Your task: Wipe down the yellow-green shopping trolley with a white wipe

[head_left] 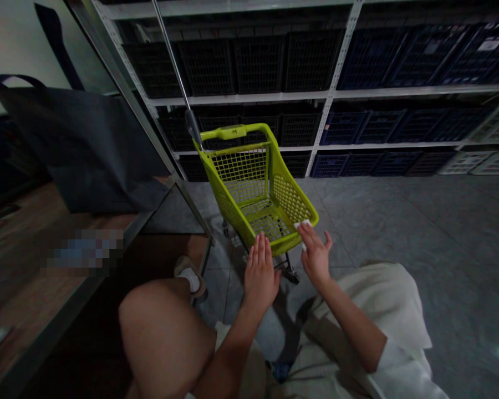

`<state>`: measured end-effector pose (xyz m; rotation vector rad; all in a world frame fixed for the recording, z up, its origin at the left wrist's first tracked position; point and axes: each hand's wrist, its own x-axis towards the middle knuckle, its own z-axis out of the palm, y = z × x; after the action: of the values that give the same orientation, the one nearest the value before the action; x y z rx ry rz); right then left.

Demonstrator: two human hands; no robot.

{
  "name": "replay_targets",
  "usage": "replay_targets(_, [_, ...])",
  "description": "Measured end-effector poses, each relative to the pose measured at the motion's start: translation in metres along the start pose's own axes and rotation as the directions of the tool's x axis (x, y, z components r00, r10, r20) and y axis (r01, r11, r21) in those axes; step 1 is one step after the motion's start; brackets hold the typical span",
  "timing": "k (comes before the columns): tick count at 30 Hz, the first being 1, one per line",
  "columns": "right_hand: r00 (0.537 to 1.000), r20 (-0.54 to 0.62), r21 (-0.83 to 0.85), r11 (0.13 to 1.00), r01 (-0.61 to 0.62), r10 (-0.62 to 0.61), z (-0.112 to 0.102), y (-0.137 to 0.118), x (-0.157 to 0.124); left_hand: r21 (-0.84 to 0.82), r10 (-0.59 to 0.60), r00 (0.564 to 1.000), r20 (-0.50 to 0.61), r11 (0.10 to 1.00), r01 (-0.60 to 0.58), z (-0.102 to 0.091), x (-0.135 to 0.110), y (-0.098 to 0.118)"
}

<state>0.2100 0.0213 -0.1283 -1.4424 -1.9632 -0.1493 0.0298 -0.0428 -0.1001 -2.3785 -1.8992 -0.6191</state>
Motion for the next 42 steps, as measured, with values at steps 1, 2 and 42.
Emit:
replay_targets(1, [0.999, 0.033, 0.04, 0.998, 0.042, -0.043, 0.004, -0.024, -0.005, -0.004, 0.003, 1.0, -0.007, 1.0, -0.003, 0.001, 0.0, 0.0])
replay_targets(2, [0.994, 0.064, 0.072, 0.993, 0.089, -0.094, 0.008, -0.045, -0.01, -0.005, 0.005, 1.0, -0.014, 1.0, -0.005, 0.002, -0.001, 0.0])
replay_targets(42, [0.899, 0.146, 0.148, 0.908, 0.392, -0.412, -0.002, -0.042, -0.008, 0.103, -0.049, 0.999, -0.005, 0.993, 0.05, 0.002, -0.006, 0.008])
